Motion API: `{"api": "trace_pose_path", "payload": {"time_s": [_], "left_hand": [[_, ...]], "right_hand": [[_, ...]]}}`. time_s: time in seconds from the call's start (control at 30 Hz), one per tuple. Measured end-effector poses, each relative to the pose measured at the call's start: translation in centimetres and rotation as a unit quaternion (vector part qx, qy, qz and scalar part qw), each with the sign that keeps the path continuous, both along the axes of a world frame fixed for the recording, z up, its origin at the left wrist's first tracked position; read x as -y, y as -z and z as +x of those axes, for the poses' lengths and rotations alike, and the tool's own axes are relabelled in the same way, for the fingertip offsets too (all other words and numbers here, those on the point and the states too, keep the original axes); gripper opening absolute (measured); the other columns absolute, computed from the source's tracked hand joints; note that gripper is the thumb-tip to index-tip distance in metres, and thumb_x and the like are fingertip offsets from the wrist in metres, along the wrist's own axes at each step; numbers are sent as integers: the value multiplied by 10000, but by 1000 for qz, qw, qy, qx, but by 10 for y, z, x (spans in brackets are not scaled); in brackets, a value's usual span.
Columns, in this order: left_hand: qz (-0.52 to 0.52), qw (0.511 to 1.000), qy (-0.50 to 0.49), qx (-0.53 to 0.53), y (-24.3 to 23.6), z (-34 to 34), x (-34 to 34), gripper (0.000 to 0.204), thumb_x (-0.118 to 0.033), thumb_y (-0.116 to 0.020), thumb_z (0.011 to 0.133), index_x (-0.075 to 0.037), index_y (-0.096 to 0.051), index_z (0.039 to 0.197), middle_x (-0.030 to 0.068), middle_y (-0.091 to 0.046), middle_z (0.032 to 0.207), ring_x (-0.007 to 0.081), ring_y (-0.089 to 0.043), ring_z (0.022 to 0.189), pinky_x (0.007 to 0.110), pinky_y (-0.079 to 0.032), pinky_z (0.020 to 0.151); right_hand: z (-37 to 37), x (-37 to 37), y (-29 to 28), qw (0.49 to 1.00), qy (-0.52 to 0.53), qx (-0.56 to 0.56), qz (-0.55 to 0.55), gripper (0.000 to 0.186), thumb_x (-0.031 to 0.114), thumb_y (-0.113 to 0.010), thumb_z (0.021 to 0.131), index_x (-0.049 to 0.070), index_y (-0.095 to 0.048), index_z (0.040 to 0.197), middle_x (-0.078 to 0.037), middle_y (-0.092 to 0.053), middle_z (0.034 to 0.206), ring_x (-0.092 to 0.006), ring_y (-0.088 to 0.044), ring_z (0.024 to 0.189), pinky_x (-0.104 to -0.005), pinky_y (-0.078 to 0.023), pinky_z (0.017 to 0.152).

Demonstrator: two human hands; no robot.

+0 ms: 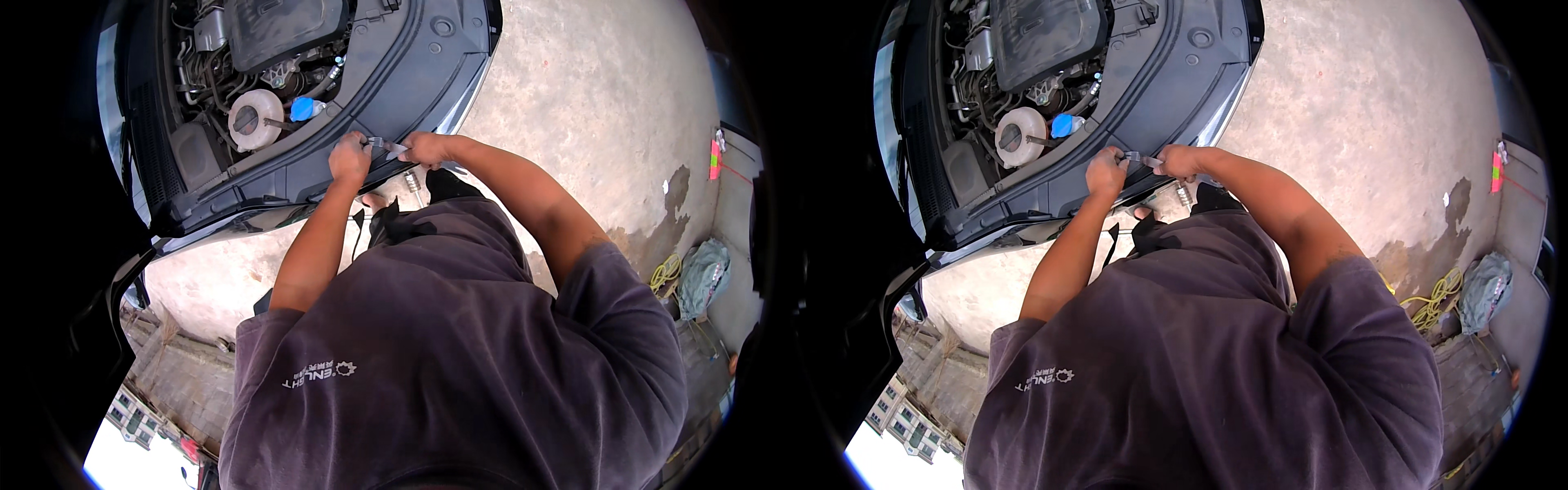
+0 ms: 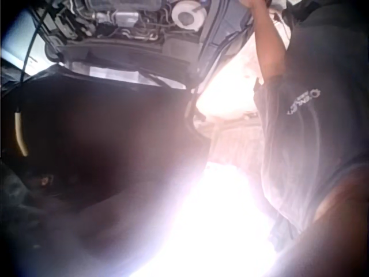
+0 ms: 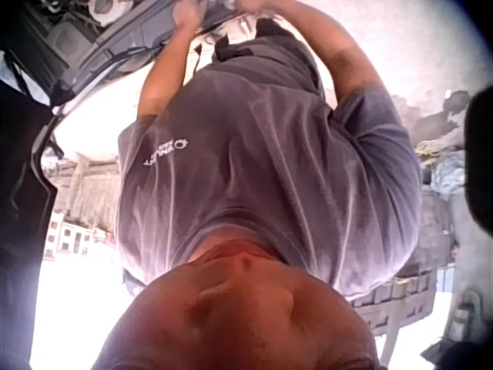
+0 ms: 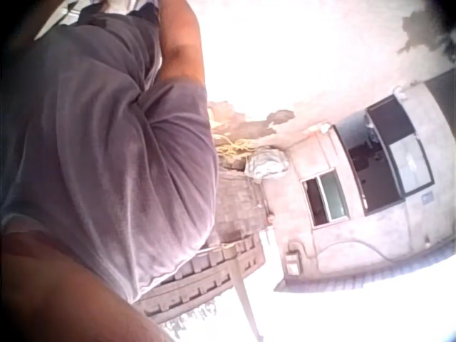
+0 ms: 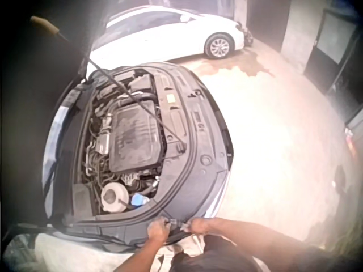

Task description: The person opens the hood of a black car and uses a pry tool to remove a plastic trim piece from the front edge of the engine bay. They then remove a second plastic trim piece from the opposite side of the engine bay and place both removed parts on the ground.

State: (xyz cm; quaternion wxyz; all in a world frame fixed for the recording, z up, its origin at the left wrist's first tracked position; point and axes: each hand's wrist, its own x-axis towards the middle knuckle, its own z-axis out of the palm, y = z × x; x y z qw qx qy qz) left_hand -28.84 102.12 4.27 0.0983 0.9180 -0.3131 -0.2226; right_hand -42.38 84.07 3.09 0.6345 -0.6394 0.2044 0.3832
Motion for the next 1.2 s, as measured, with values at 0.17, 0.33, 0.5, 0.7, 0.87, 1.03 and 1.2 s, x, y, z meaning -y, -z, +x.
{"api": "trace_pose_path", "payload": {"time_s": [0.17,0.33,0.5,0.7,0.87,1.03,1.2], "left_hand": [[24,999,25,-20,-4,5,-3,222,-243,-756,822,-105,-651,960,114,-678,1030,343,-663,1000,465,-540,817],[-32,998,47,5,-9,-2,-5,230,-206,-733,799,-70,-608,938,146,-658,980,370,-656,933,471,-529,791],[-87,996,5,0,-10,-4,-11,217,-141,-679,775,-40,-570,933,160,-645,957,368,-657,894,456,-530,746],[-301,860,-242,-335,-4,4,-35,111,3,-613,746,-31,-577,845,50,-569,725,123,-501,588,316,-411,534],[-381,685,-309,-538,-25,13,-54,184,-48,-522,773,21,-615,916,115,-554,751,164,-454,608,317,-381,549],[-428,590,-351,-588,-28,9,-72,233,-213,-494,871,-2,-593,880,128,-548,800,200,-422,629,345,-379,573],[-364,655,-357,-558,-26,9,-77,192,-238,-607,955,-54,-602,901,64,-545,737,166,-480,588,290,-412,557]], "right_hand": [[-2,11,3,999,-28,15,-39,370,336,-599,1004,-18,-632,1106,-88,-593,681,-203,-603,609,-367,-500,576],[-5,8,13,999,-15,41,-32,376,343,-590,1010,-8,-647,1131,-75,-576,728,-201,-607,643,-364,-528,582],[-10,6,-2,996,86,15,-29,391,344,-562,1024,-29,-645,1110,-70,-531,693,-194,-577,618,-375,-535,576],[65,-2,-62,974,-5,95,-207,414,361,-515,1025,-15,-678,1081,-217,-683,925,-378,-667,848,-461,-524,843],[118,12,-70,893,-175,148,-387,355,236,-509,982,-7,-694,1164,-208,-695,1178,-366,-684,1065,-451,-547,880],[157,7,-107,859,-270,115,-420,365,102,-504,900,17,-710,1189,-182,-684,1253,-372,-658,1153,-472,-535,934],[179,-1,-105,816,-332,134,-454,365,128,-517,910,16,-708,1200,-179,-682,1262,-361,-659,1161,-479,-528,950]]}}
